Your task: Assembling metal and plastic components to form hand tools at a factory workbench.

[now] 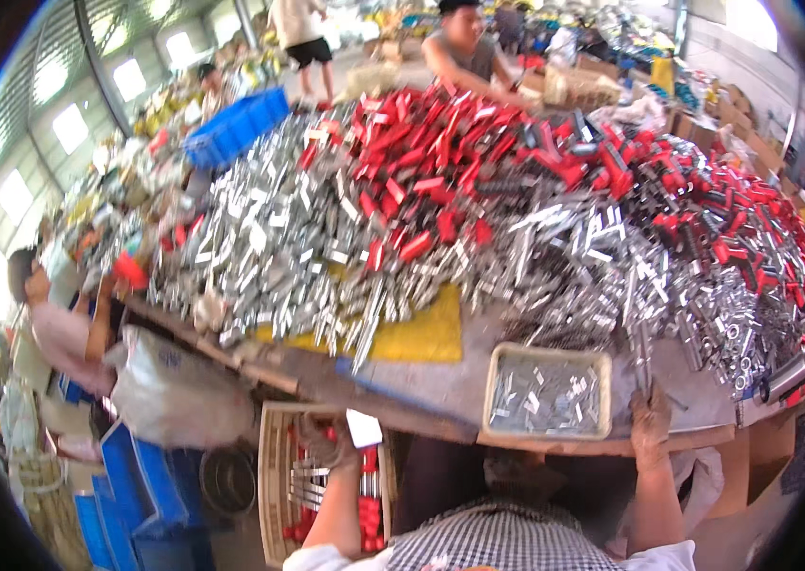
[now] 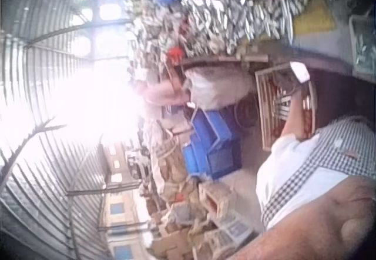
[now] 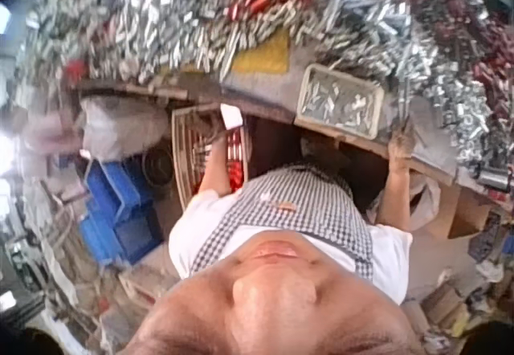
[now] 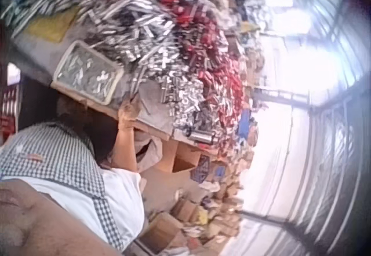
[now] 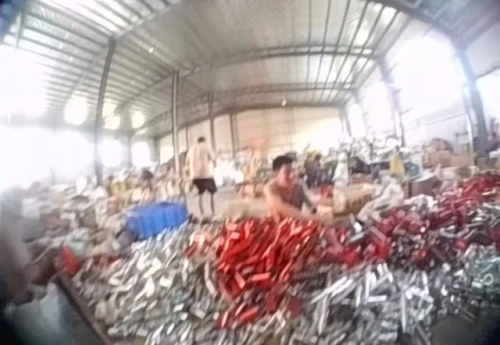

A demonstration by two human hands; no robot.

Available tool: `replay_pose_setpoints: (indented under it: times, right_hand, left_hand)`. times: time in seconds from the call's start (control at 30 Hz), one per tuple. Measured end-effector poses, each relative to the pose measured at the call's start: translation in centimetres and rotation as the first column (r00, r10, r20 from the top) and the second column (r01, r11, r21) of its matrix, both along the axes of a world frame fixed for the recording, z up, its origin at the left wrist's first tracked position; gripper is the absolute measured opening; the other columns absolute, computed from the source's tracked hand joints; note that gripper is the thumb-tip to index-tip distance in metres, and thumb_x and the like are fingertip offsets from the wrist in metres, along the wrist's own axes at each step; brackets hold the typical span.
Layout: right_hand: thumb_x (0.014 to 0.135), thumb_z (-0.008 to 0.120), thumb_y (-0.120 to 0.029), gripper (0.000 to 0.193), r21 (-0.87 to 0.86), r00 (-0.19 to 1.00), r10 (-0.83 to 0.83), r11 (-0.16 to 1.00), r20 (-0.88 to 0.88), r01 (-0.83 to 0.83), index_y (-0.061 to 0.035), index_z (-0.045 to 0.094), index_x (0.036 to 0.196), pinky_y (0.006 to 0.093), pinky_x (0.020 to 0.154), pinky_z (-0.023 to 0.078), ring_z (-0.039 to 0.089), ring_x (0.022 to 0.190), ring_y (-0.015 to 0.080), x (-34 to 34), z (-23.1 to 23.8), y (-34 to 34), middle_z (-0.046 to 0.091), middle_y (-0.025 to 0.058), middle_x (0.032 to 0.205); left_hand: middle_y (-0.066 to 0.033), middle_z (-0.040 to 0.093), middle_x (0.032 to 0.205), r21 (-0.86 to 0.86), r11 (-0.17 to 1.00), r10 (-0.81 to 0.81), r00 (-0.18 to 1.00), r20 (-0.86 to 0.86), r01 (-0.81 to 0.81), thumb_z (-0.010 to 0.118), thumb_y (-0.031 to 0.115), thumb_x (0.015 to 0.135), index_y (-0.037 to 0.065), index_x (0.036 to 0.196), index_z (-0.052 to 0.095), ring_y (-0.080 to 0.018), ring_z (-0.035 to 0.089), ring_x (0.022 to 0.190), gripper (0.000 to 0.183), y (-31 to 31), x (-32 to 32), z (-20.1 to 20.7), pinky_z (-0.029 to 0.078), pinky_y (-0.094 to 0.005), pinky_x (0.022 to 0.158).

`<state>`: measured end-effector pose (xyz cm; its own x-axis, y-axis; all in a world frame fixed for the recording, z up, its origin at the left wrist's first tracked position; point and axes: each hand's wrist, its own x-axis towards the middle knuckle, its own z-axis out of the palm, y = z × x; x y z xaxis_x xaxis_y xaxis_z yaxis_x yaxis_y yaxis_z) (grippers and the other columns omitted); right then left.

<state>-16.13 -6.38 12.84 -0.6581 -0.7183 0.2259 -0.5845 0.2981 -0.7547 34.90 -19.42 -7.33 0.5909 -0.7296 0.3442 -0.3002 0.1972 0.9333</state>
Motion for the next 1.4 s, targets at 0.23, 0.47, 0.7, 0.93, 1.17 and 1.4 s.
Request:
replay_pose_setpoints:
  times: [0.23,0.47,0.7,0.93,1.17,1.4]
  right_hand:
    - [0.081,0.064,-0.015,0.034,-0.008,0.947,0.145,0.988,-0.286,-0.154,-0.0005,0.056,0.111,0.0471,0.07,0.048,0.058,0.08,0.0465,0.6,0.7,1.3,0.061,0.0244,0.087]
    - [0.076,0.06,-0.013,0.04,0.041,0.972,0.235,0.971,0.03,-0.236,-0.0011,0.058,0.114,0.0388,0.073,0.049,0.063,0.081,0.0312,0.5,3.2,0.6,0.064,0.019,0.088]
    - [0.083,0.062,-0.02,0.053,-0.195,0.787,0.205,0.975,0.582,-0.109,-0.0056,0.049,0.133,0.0393,0.078,0.047,0.057,0.098,0.0314,-0.1,-2.8,2.1,0.06,0.0191,0.115]
    - [0.08,0.059,-0.014,0.049,0.1,0.93,0.28,0.96,-0.237,-0.263,-0.0026,0.051,0.127,0.0442,0.083,0.047,0.06,0.097,0.0381,0.0,2.0,0.4,0.062,0.0211,0.109]
    - [0.079,0.059,-0.01,0.046,0.074,0.951,0.307,0.949,-0.021,-0.305,-0.0013,0.054,0.124,0.0442,0.085,0.047,0.059,0.098,0.0384,-0.3,2.6,0.5,0.062,0.0214,0.108]
    - [0.078,0.06,-0.007,0.048,0.029,0.95,0.299,0.954,-0.088,-0.297,-0.0022,0.054,0.125,0.0416,0.086,0.047,0.059,0.102,0.0368,0.0,3.3,0.4,0.062,0.021,0.11]
  left_hand:
    - [-0.0186,0.051,0.118,-0.39,0.798,-0.095,0.735,0.671,0.46,0.072,0.023,0.078,0.0,0.122,0.049,-0.0319,0.049,0.11,0.055,-9.8,-8.8,27.7,0.038,-0.0416,0.098]
    - [-0.0206,0.045,0.133,0.233,0.898,-0.36,0.321,0.876,0.374,0.064,0.065,0.073,0.007,0.138,0.041,-0.037,0.039,0.125,0.09,-34.4,-21.0,34.3,0.031,-0.0473,0.105]
    - [-0.0185,0.032,0.148,0.512,0.853,-0.472,0.27,0.839,-0.1,0.052,0.084,0.063,0.017,0.144,0.034,-0.0382,0.024,0.138,0.106,-44.1,-28.6,38.6,0.019,-0.0519,0.112]
    - [-0.015,0.023,0.153,0.667,0.738,-0.607,0.328,0.724,-0.105,0.053,0.085,0.059,0.023,0.141,0.04,-0.0398,0.026,0.137,0.104,-46.9,-29.6,37.5,0.026,-0.0558,0.108]
    - [-0.0151,0.025,0.152,0.736,0.669,-0.692,0.271,0.669,-0.108,0.051,0.081,0.066,0.021,0.14,0.044,-0.0373,0.029,0.137,0.095,-48.9,-27.6,35.8,0.028,-0.0495,0.109]
    - [-0.018,0.045,0.14,0.765,0.644,-0.742,0.223,0.632,-0.024,0.049,0.072,0.075,0.011,0.133,0.051,-0.0325,0.042,0.13,0.085,-45.9,-28.7,38.0,0.032,-0.0421,0.107]
